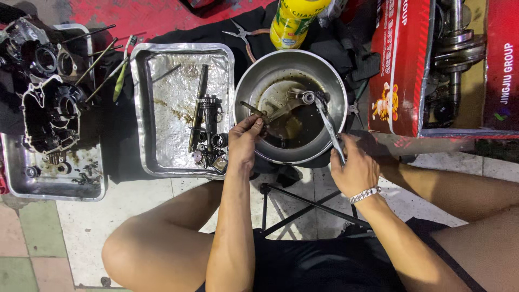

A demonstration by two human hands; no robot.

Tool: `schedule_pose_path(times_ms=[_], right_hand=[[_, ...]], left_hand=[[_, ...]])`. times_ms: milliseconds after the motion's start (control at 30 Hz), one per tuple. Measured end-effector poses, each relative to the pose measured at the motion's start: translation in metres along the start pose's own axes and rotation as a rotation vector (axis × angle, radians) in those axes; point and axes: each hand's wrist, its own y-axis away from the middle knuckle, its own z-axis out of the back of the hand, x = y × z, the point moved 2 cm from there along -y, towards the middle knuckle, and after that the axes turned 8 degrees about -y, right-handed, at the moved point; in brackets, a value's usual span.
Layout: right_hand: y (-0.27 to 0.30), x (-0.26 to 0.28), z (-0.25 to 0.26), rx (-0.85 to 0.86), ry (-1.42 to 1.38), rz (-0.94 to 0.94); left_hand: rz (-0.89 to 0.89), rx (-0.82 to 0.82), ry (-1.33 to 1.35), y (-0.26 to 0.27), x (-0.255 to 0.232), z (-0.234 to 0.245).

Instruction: The person cleans small engine parts by scrubbing them with a brush in a metal bowl filled with liquid. They repeatedly dip parts into the bowl, scrub them, and pour additional liquid from a yellow bottle to aid cleaning.

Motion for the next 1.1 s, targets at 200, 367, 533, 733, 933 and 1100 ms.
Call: schedule_pose_path(times_ms=[200, 367, 533, 733, 933, 1100], right_hand=[[0.0, -0.005, -0.003, -0.043, -0.074, 0.051], [0.0, -0.005, -0.004, -0.066, -0.082, 0.096], [0.0, -0.004, -0.003, -0.032, -0.083, 0.048], [0.0, -0.003, -0.002, -0.034, -0.104, 0.058], [0.004, 0.012, 0.011, -0.15, 0.0, 0.213], [-0.014, 0.023, 0.017, -0.006, -0.724, 0.219]], left_hand=[[0.027, 0.109, 0.134, 0.003, -0.007, -0.004], [0.051, 0.173, 0.153, 0.008, -0.014, -0.008], [0.055, 0.222, 0.168, 0.012, -0.018, -0.014], [0.044, 0.243, 0.142, 0.015, -0.021, -0.018], [0.076, 0.223, 0.089, 0.018, -0.027, -0.022], [0.017, 0.304, 0.036, 0.02, -0.025, -0.023]])
